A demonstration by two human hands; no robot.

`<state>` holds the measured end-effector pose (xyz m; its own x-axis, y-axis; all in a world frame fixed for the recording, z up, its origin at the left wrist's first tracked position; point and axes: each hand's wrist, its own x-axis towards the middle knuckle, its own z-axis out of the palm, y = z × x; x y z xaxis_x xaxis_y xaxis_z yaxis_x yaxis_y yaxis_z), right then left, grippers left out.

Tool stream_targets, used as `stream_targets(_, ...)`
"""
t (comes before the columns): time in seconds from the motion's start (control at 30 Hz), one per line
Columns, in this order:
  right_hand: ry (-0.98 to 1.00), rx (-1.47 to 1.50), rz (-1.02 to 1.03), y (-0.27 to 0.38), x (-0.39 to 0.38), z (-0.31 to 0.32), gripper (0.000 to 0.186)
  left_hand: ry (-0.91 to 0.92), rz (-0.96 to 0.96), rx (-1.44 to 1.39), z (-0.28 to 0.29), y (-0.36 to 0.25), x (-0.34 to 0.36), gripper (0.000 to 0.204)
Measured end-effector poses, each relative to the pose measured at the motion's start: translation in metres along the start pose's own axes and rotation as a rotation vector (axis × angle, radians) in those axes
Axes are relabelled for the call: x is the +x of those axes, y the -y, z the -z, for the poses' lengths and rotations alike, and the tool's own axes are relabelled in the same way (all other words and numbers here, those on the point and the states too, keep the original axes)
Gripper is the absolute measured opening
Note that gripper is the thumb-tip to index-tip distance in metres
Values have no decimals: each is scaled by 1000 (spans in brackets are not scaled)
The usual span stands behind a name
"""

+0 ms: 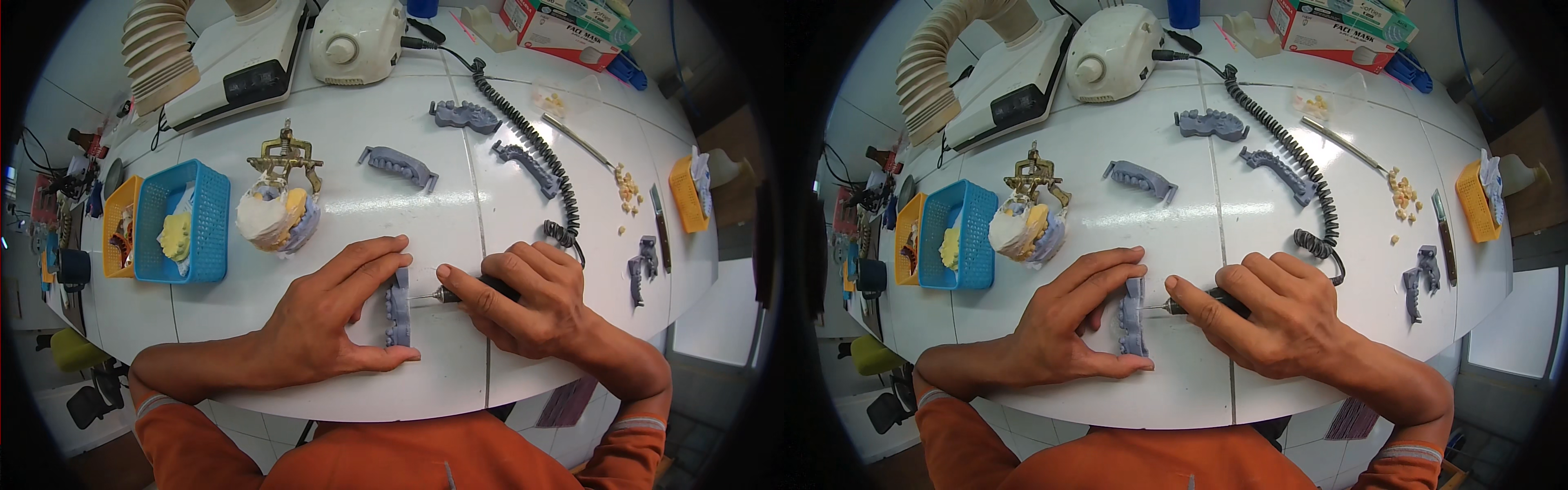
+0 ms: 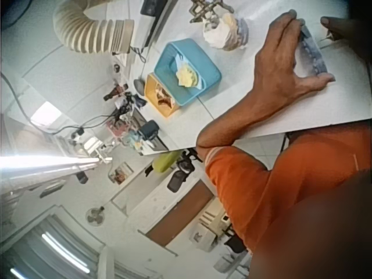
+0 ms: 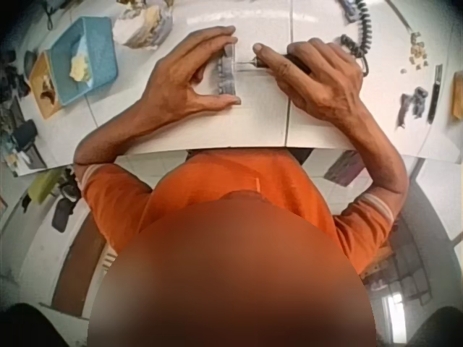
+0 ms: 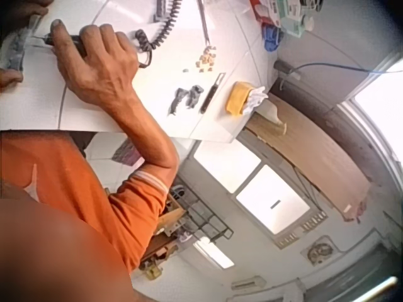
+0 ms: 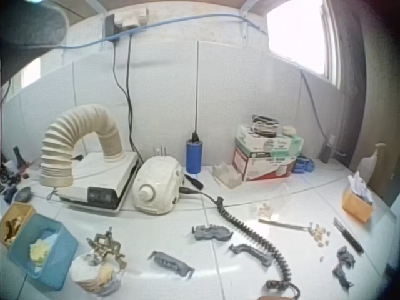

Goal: The recorder uses a hobby knife and a rotary dental tool to trim and shape gray 3D-printed denture bases on a lab bench.

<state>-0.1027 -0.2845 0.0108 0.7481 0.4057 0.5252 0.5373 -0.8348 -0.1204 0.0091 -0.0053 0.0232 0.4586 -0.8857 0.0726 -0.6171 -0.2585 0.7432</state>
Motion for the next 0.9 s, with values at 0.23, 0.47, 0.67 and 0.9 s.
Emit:
stream_targets(0.23, 9, 22, 12, 1, 1, 2, 47, 18, -12, 11, 3, -3, 2, 91)
stream_targets(0.47, -4, 15, -2, 1, 1, 1, 47, 23, -9, 10, 4, -3, 2, 91)
stream_targets(0.67, -3, 2, -4, 0, 1, 1, 48, 21, -8, 16, 4, -3, 2, 90)
stream_targets(0.9, 0, 29, 4, -1, 0, 2, 56, 25, 29, -13, 4, -3, 1, 99)
